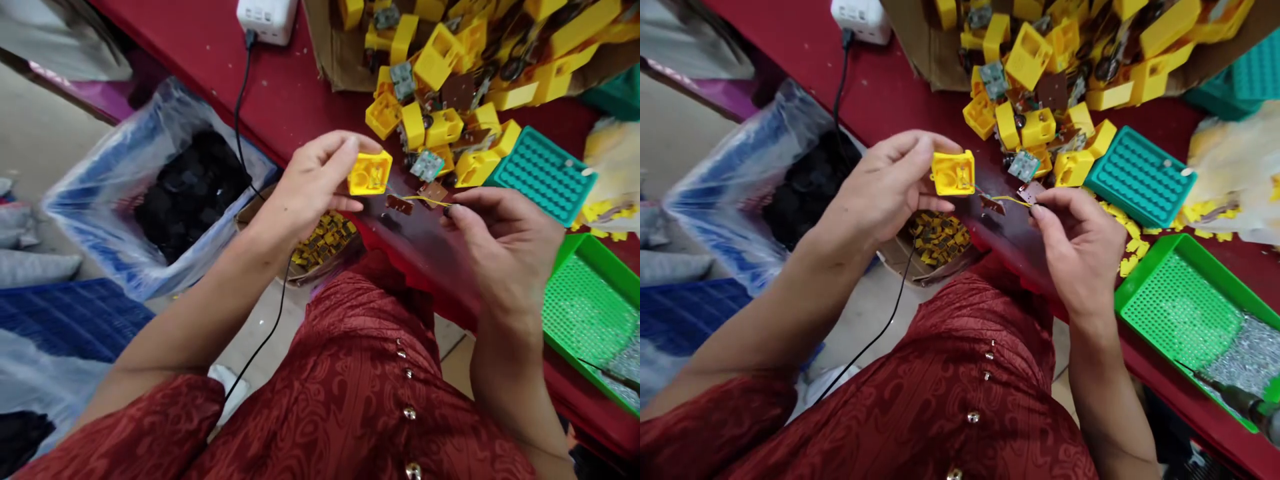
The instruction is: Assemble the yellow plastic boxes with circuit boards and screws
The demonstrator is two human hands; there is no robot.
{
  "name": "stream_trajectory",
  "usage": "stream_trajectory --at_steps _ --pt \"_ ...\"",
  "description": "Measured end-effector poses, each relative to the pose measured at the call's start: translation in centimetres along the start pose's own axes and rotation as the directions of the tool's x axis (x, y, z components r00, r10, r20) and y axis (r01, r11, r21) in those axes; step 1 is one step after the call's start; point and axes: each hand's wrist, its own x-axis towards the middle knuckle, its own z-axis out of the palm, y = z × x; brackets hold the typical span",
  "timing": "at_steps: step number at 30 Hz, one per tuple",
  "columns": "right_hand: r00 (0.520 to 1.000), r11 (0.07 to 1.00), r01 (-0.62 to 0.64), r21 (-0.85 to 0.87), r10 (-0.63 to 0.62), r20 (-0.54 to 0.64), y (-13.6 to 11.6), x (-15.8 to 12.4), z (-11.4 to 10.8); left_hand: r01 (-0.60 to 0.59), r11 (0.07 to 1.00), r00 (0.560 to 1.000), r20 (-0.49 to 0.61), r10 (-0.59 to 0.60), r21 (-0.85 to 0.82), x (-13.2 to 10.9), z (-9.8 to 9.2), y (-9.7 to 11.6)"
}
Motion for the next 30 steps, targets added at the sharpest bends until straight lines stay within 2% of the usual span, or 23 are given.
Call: stream_trajectory --at_steps 3,5,7,9,12,15,18,20,22,27,30 --pt "0.998 0.997 -0.019 0.071 0.024 -0.065 -0.3 0.2 -1.5 -0.065 0.993 0.998 -0.010 0.067 0.102 1.5 2.1 0.9" --pt "0.990 0.998 -0.017 0.055 0.025 -0.137 -0.1 0.2 -2.6 -0.071 0.997 0.997 0.045 0.070 0.022 2.2 3.3 1.2" --pt "0.978 0.998 -0.037 0.046 0.046 -0.204 0.6 -0.3 -3.5 0.007 0.995 0.990 0.139 0.007 -0.104 2.2 4.2 1.2" --pt "0.969 0.994 -0.087 0.058 0.098 -0.226 1.5 -1.3 -4.1 0.159 0.970 0.970 0.210 -0.120 -0.183 1.4 4.7 0.8" --pt "0.973 0.981 -0.191 -0.039 0.184 -0.141 3.1 -3.0 -4.1 0.418 0.888 0.896 0.252 -0.367 -0.194 0.0 4.7 -0.3" --pt "0.984 0.930 -0.178 -0.321 0.159 -0.084 4.2 -4.2 -3.8 0.526 0.839 0.838 0.250 -0.485 -0.138 -0.8 4.7 -1.4" --pt "0.989 0.855 -0.146 -0.498 0.112 -0.099 4.3 -4.9 -3.5 0.508 0.855 0.855 0.179 -0.487 -0.103 -1.3 5.4 -1.8" --pt "0.991 0.851 -0.130 -0.509 0.097 -0.092 4.2 -5.3 -3.5 0.476 0.873 0.876 0.146 -0.460 -0.109 -1.5 5.9 -1.8" --pt "0.995 0.859 -0.104 -0.501 0.083 -0.063 4.1 -5.5 -3.6 0.474 0.871 0.877 0.158 -0.453 -0.129 -1.6 6.3 -1.7" --pt "0.995 0.797 -0.071 -0.600 0.097 0.012 4.8 -5.2 -3.4 0.551 0.817 0.830 0.210 -0.517 -0.169 -1.7 6.2 -1.1" --pt "0.993 0.768 -0.046 -0.638 0.106 0.056 4.9 -4.8 -3.4 0.629 0.755 0.769 0.289 -0.570 -0.184 -1.8 5.6 -1.2"
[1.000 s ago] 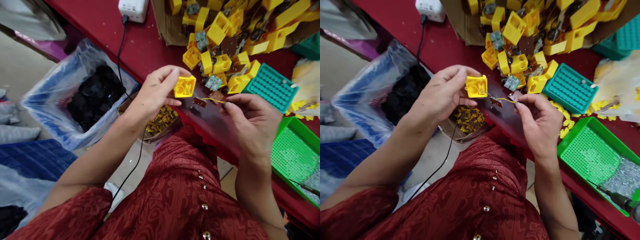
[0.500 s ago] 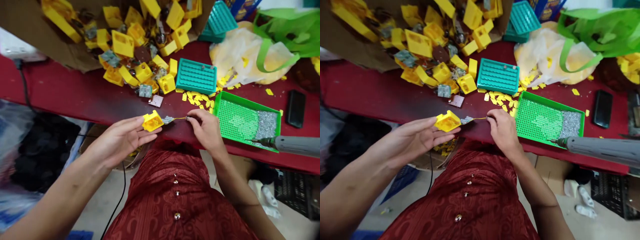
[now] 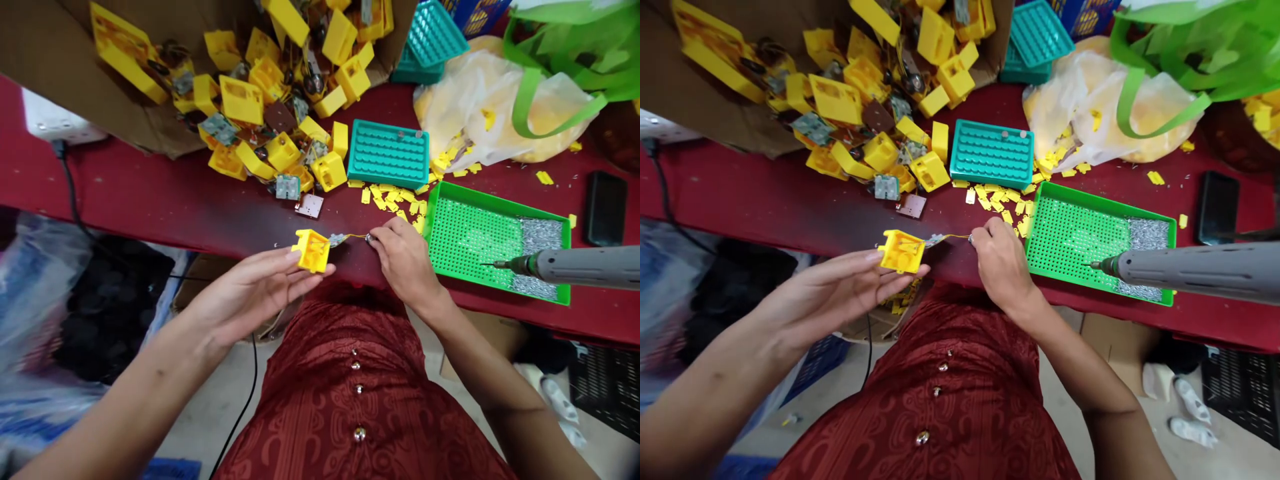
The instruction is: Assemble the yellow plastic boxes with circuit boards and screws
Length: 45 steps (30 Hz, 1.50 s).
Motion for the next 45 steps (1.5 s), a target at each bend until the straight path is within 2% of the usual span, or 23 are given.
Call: stream_trajectory --at_steps 3,6,8,11,13,16,18,26,32,35,39,42,45 --pt "1.000 1.000 0.008 -0.018 -0.007 0.012 -0.2 0.4 -0.5 0.114 0.992 0.984 0.142 -0.106 -0.050 0.1 -0.6 -0.3" --pt "1.000 0.999 0.004 -0.032 -0.004 -0.006 -0.6 1.0 -1.6 0.188 0.977 0.944 0.291 -0.153 -0.097 0.5 -0.9 -0.4" --pt "1.000 0.999 0.002 -0.035 -0.003 -0.023 -0.8 1.2 -2.4 0.181 0.974 0.926 0.358 -0.121 -0.137 0.8 -0.8 -0.3" --pt "0.999 0.999 -0.014 0.035 0.015 -0.038 -1.1 1.1 -3.7 0.082 0.975 0.915 0.402 0.009 -0.208 1.5 -0.3 -0.3" --pt "0.998 0.982 -0.039 0.183 0.046 -0.034 -1.5 0.7 -4.3 -0.003 0.973 0.911 0.401 0.099 -0.232 2.2 0.1 -0.6" --pt "0.997 0.900 -0.062 0.431 0.076 -0.014 -2.4 0.1 -4.7 -0.088 0.968 0.911 0.375 0.173 -0.234 3.1 0.6 -1.7" --pt "0.998 0.872 -0.045 0.488 0.064 -0.022 -3.1 -0.1 -4.6 -0.109 0.968 0.913 0.363 0.188 -0.225 3.5 0.8 -2.5" --pt "0.992 0.943 0.103 0.317 -0.073 -0.104 -4.0 -0.7 -3.3 -0.244 0.964 0.893 0.364 0.265 -0.102 3.5 0.7 -3.7" --pt "0.985 0.975 0.128 0.179 -0.104 -0.140 -4.2 -1.2 -2.9 -0.309 0.951 0.889 0.358 0.286 0.006 3.6 0.5 -3.8" --pt "0.983 0.974 0.148 0.170 -0.126 -0.131 -4.1 -1.1 -3.2 -0.317 0.947 0.890 0.360 0.281 0.045 3.4 0.5 -3.8" --pt "0.983 0.963 0.166 0.213 -0.143 -0.119 -3.9 -1.1 -3.3 -0.298 0.954 0.889 0.374 0.265 0.032 3.1 0.6 -3.7" --pt "0.966 0.964 0.224 0.142 -0.200 -0.162 -3.9 -1.3 -2.8 -0.261 0.965 0.902 0.352 0.251 -0.020 3.0 1.1 -3.8" --pt "0.955 0.968 0.238 0.082 -0.217 -0.203 -4.0 -1.5 -2.1 -0.268 0.962 0.919 0.284 0.273 -0.057 3.1 1.8 -3.9"
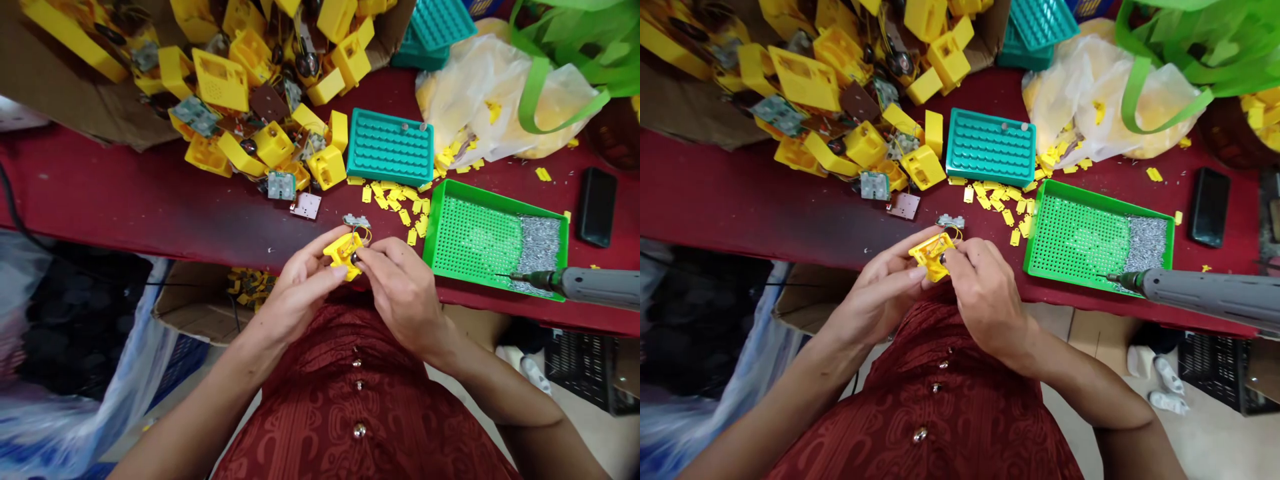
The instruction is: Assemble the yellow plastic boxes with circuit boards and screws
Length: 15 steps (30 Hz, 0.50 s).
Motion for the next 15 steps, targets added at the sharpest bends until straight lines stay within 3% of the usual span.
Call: stream_trajectory --at_steps 4,10,15 --pt "0.999 0.999 -0.050 -0.006 0.050 -0.007 0.04 -0.17 0.24 -0.042 0.996 0.997 -0.055 0.046 0.073 0.35 0.46 -0.38" --pt "0.988 0.982 -0.146 0.118 0.140 0.057 0.24 0.00 -0.26 -0.043 0.991 0.998 -0.033 0.047 0.125 0.13 0.24 -0.45" --pt "0.992 0.990 -0.115 0.076 0.111 0.052 -0.22 -0.15 -0.12 -0.057 0.986 0.997 -0.034 0.063 0.155 -0.32 0.45 -0.27"
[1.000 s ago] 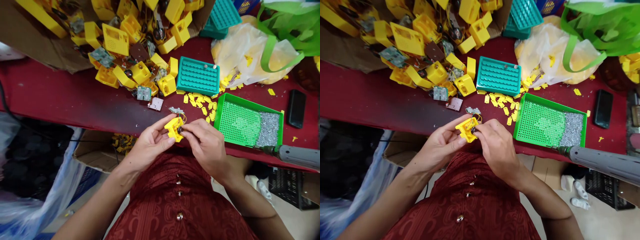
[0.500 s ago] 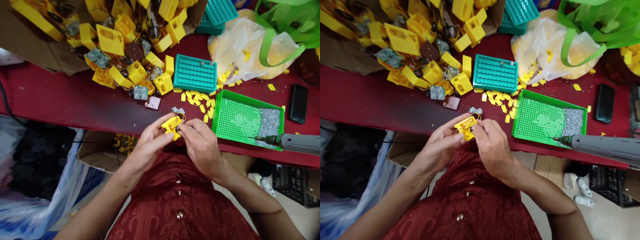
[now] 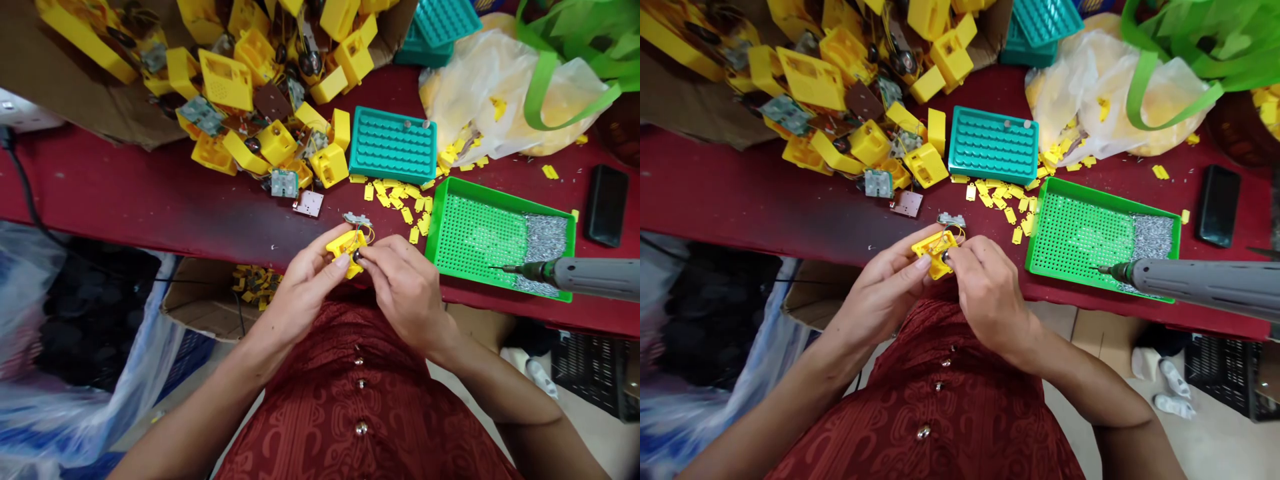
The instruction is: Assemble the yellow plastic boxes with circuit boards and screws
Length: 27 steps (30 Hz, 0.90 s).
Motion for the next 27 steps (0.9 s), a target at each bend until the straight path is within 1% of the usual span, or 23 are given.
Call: stream_trajectory --at_steps 4,6,8,10,13,16,19,24,25,27 --pt "1.000 0.996 0.028 -0.088 -0.028 -0.005 -0.4 -0.1 0.3 -0.017 1.000 1.000 -0.023 0.018 0.025 -0.4 0.5 0.1" --pt "1.000 0.997 0.024 -0.070 -0.024 -0.005 -0.4 0.0 0.3 -0.018 1.000 0.999 -0.046 0.018 0.006 -0.3 0.8 0.1" --pt "1.000 1.000 0.014 0.022 -0.014 0.001 -0.3 -0.1 0.2 0.004 0.999 0.998 -0.058 -0.007 -0.048 -0.1 0.9 0.1" --pt "1.000 0.988 -0.015 0.152 0.013 0.017 -0.1 -0.2 -0.1 0.027 0.994 0.998 -0.060 -0.034 -0.109 0.3 0.9 0.2" --pt "0.993 0.948 -0.121 0.294 0.120 0.020 0.0 -0.5 -0.6 0.027 0.991 0.996 -0.078 -0.037 -0.128 0.7 0.7 0.5" --pt "0.974 0.912 -0.202 0.358 0.224 -0.021 0.1 -0.8 -0.9 0.025 0.994 0.997 -0.071 -0.033 -0.110 0.6 0.5 0.8" --pt "0.965 0.906 -0.217 0.364 0.256 -0.063 0.1 -1.0 -0.6 -0.007 0.995 0.998 -0.066 0.001 -0.096 0.6 0.4 0.7" --pt "0.957 0.921 -0.222 0.320 0.268 -0.108 0.1 -1.1 0.4 -0.115 0.992 0.979 -0.173 0.104 -0.056 1.1 -0.3 0.1" --pt "0.956 0.924 -0.223 0.311 0.269 -0.114 0.2 -1.1 0.6 -0.117 0.991 0.980 -0.170 0.105 -0.062 1.1 -0.4 0.2" --pt "0.953 0.924 -0.232 0.304 0.278 -0.118 0.4 -0.7 0.9 -0.087 0.991 0.991 -0.110 0.076 -0.099 0.8 -0.8 0.5"
